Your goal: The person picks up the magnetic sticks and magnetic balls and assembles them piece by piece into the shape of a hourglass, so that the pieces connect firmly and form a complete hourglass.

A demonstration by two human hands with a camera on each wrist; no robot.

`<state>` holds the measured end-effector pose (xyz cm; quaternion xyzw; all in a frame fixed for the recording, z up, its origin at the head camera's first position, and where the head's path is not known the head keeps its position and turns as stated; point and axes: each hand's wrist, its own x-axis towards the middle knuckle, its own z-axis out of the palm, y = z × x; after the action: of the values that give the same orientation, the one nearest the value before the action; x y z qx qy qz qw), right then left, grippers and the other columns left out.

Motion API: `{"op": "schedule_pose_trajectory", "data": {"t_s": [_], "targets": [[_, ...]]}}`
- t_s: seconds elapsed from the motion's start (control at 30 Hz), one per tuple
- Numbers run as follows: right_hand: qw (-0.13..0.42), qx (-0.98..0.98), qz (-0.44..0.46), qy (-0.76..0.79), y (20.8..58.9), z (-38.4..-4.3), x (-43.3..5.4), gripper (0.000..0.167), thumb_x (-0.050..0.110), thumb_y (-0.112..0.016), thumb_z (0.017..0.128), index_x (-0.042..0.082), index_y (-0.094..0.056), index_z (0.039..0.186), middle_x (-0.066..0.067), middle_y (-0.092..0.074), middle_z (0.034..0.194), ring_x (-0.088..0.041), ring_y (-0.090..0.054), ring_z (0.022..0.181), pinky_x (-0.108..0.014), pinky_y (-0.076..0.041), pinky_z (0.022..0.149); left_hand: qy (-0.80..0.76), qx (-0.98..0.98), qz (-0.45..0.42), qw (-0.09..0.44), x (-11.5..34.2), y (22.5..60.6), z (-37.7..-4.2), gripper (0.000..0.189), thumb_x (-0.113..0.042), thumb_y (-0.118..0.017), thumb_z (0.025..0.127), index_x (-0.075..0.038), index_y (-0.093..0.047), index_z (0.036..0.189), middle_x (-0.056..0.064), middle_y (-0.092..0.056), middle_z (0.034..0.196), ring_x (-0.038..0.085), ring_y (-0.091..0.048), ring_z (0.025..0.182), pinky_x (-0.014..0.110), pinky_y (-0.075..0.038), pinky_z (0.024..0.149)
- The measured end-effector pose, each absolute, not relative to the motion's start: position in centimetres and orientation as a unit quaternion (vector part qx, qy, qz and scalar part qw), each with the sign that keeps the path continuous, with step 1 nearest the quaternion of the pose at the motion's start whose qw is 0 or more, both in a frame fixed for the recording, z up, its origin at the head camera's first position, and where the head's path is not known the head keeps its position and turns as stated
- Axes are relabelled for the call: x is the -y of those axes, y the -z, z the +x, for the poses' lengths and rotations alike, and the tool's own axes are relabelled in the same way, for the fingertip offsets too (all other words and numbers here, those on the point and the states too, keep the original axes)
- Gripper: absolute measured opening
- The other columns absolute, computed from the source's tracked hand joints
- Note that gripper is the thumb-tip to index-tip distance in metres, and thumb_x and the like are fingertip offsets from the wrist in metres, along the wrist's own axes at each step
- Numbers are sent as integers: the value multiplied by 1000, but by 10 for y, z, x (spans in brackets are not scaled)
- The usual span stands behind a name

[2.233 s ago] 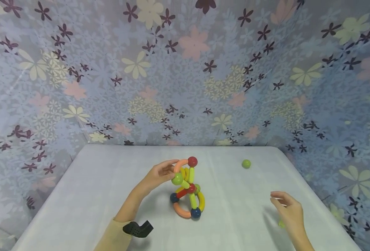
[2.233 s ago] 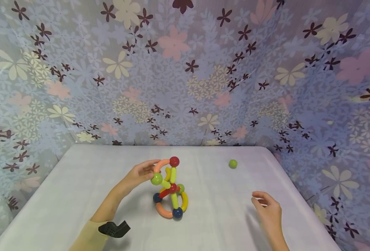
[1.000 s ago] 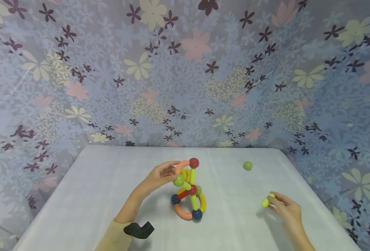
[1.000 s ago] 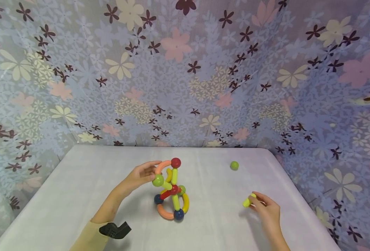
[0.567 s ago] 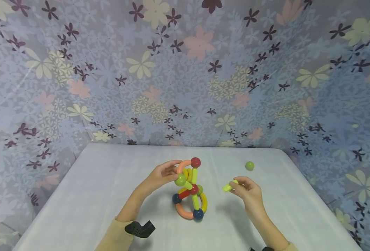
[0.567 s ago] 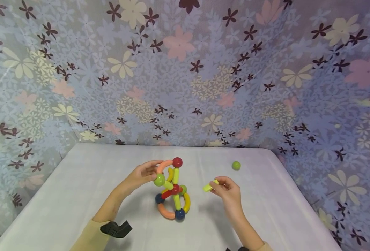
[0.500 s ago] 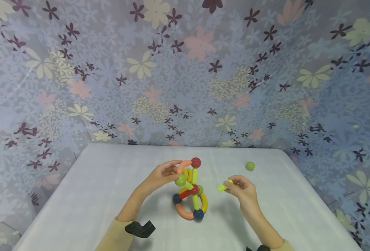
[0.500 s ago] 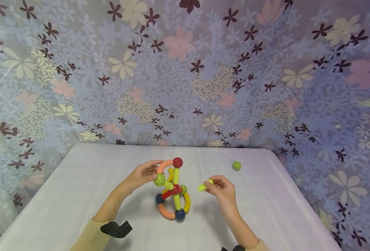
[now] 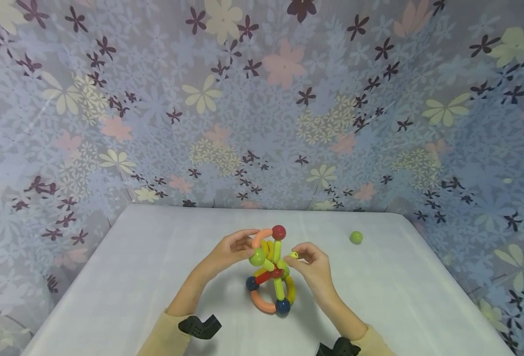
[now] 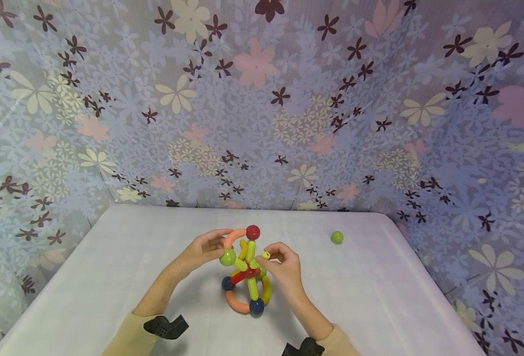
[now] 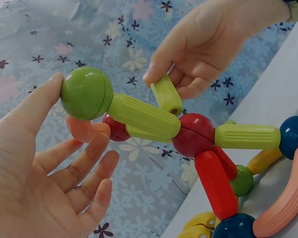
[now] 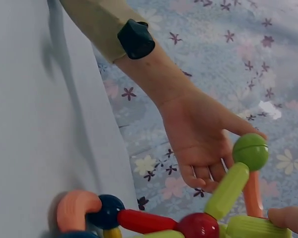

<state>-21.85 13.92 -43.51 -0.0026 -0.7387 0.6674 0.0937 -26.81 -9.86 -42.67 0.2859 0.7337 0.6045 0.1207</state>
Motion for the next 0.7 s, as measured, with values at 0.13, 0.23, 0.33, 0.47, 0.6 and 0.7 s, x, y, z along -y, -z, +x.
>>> {"op": "schedule_pose_trajectory", "data": {"t_s": [0.13,0.23,0.33,0.47,0.6,0.7], "targets": [[94,734,8,-673,437,-219,-135,25,2,-74,77,-5,-61,96,4,-60,81,-12,-61,79,-23,-53,73,-607,-732,285,122,98,427,-268,57,-27,-64,91,-11,-42,142,18,-60,116,10,-59,102,29,-51,88],[103,730,11,-676,438,-219,-133,23,0,-74,77,-5,-61,95,3,-60,82,-12,-61,77,-22,-53,72,-605,-733,288,120,98,427,-269,57,-26,-63,91,-11,-42,142,19,-60,117,11,-59,102,26,-51,86],[105,732,12,-673,438,-219,-132,22,1,-74,77,-3,-61,94,2,-60,83,-12,-61,77,-22,-53,71,-606,-731,287,122,98,427,-269,56,-25,-63,92,-12,-42,142,20,-59,120,12,-58,103,27,-50,85],[95,739,22,-667,439,-218,-134,25,2,-74,78,-3,-61,98,-1,-61,86,-13,-61,79,-22,-53,73,-609,-728,288,125,98,427,-268,56,-25,-63,92,-12,-42,142,21,-58,121,14,-57,105,28,-49,85],[89,752,41,-652,442,-216,-140,30,7,-76,78,-3,-61,103,-4,-63,92,-12,-61,83,-21,-53,75,-608,-730,287,126,98,428,-269,56,-25,-62,92,-12,-42,142,21,-58,122,14,-57,105,28,-49,86],[93,758,51,-644,444,-215,-145,30,10,-76,79,0,-63,104,-7,-64,96,-10,-61,86,-21,-52,77,-604,-733,286,125,98,427,-269,56,-25,-62,92,-12,-42,142,21,-58,122,13,-57,105,27,-50,85]]}}
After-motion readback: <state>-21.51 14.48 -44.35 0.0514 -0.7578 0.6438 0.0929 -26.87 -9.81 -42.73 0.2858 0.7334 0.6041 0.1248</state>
